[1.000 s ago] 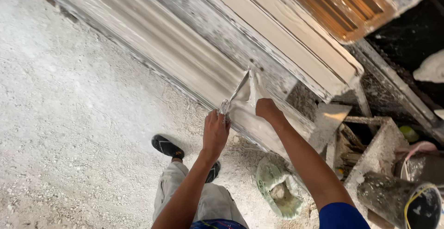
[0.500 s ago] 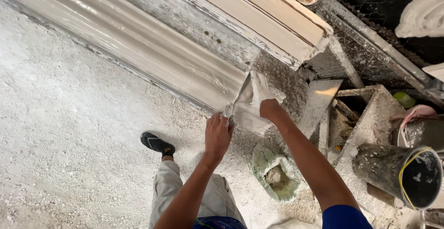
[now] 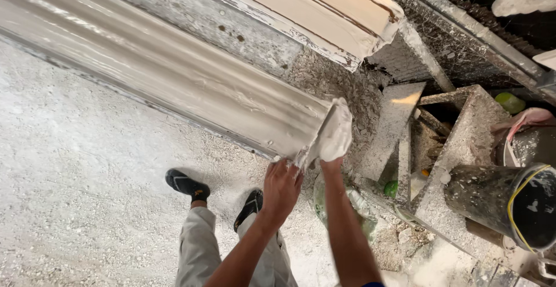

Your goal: The person pours a white liquid mixture from a bucket into a long rectangular mold and spreads it with a trowel. They repeat this process, smoothing the surface and scraping excess material back into the bucket.

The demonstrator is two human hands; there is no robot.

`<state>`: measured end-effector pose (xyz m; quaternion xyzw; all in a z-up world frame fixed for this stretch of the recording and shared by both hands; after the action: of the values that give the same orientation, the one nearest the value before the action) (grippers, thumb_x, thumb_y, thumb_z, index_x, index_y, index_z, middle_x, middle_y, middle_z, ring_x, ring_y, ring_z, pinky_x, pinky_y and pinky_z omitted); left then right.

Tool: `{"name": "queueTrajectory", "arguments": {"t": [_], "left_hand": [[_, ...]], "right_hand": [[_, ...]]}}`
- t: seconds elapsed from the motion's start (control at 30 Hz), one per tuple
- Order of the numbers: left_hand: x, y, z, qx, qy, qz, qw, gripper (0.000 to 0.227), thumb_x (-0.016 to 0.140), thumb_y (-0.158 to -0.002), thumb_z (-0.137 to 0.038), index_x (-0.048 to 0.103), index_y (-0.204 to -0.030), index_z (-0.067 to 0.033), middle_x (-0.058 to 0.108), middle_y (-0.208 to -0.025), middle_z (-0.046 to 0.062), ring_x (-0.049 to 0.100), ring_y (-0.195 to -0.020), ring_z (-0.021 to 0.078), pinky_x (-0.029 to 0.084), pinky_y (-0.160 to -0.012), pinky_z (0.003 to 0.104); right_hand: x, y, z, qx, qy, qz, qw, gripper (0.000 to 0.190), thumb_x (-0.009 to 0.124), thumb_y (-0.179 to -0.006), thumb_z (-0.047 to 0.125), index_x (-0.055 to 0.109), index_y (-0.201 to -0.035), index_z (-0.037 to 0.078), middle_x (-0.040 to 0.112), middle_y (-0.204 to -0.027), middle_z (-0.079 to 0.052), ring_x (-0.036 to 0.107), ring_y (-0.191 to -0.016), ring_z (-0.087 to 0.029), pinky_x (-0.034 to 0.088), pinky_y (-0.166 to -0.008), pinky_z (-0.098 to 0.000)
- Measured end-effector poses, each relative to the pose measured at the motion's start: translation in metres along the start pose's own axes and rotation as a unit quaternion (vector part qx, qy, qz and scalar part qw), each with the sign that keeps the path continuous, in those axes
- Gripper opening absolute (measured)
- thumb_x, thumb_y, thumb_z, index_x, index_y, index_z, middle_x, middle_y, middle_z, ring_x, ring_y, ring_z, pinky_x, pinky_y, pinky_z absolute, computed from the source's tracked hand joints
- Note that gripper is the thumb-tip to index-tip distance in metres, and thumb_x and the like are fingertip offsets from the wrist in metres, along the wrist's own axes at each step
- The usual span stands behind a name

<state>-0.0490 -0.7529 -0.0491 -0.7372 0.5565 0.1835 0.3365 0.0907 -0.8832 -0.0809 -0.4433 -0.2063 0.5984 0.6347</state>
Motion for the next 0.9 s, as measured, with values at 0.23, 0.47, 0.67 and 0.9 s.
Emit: {"name": "queueTrajectory", "arguments": {"t": [0.23,0.47,0.67,0.9], "left_hand": [[0.009,0.009,-0.029,0.029,0.015,0.009,0.999,0.026,0.081,-0.087,-0.013,0.072,-0.110,-0.0041,0.069,-0.104,0.022,0.070,-0.095,0.0322,0.056,-0.085,0.044],[0.032,0.025,-0.046,-0.020,0.048,0.039,0.998,0.023,0.078,-0.090,-0.013,0.073,-0.111,-0.0055,0.071,-0.108,0.018,0.068,-0.098,0.0306,0.056,-0.086,0.044],[0.054,0.035,-0.097,-0.153,0.267,0.017,0.951,0.019,0.072,-0.096,-0.010,0.071,-0.109,0.0039,0.071,-0.104,0.020,0.069,-0.091,0.0278,0.058,-0.076,0.041],[0.027,-0.011,-0.140,-0.346,0.485,0.057,0.801,0.020,0.063,-0.099,-0.017,0.067,-0.103,0.0027,0.071,-0.077,0.012,0.061,-0.055,0.0163,0.048,-0.045,0.033]], "right_hand": [[-0.006,0.138,-0.074,0.521,-0.132,-0.056,0.842,0.064,0.050,-0.107,0.044,0.028,-0.156,0.010,0.044,-0.149,-0.020,0.051,-0.137,-0.031,0.054,-0.109,-0.0453],[-0.033,0.168,-0.046,0.581,-0.143,-0.045,0.800,0.060,0.053,-0.106,0.043,0.033,-0.151,0.010,0.048,-0.144,-0.018,0.053,-0.132,-0.029,0.054,-0.105,-0.0438],[-0.109,0.082,-0.016,0.523,-0.087,-0.036,0.847,0.056,0.055,-0.104,0.041,0.038,-0.147,0.010,0.051,-0.140,-0.017,0.054,-0.128,-0.027,0.054,-0.102,-0.0426],[-0.146,-0.064,0.041,0.410,-0.052,-0.016,0.910,0.052,0.057,-0.102,0.040,0.044,-0.143,0.009,0.054,-0.135,-0.015,0.055,-0.123,-0.026,0.054,-0.099,-0.0411]]}}
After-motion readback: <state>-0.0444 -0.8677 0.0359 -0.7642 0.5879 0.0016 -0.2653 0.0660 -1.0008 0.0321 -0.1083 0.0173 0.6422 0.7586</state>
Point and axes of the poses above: each hand's wrist, its own y-axis away from the middle knuckle, its own x-axis out of the palm, z = x × y, the point moved 6 cm from there along -y, towards the middle knuckle
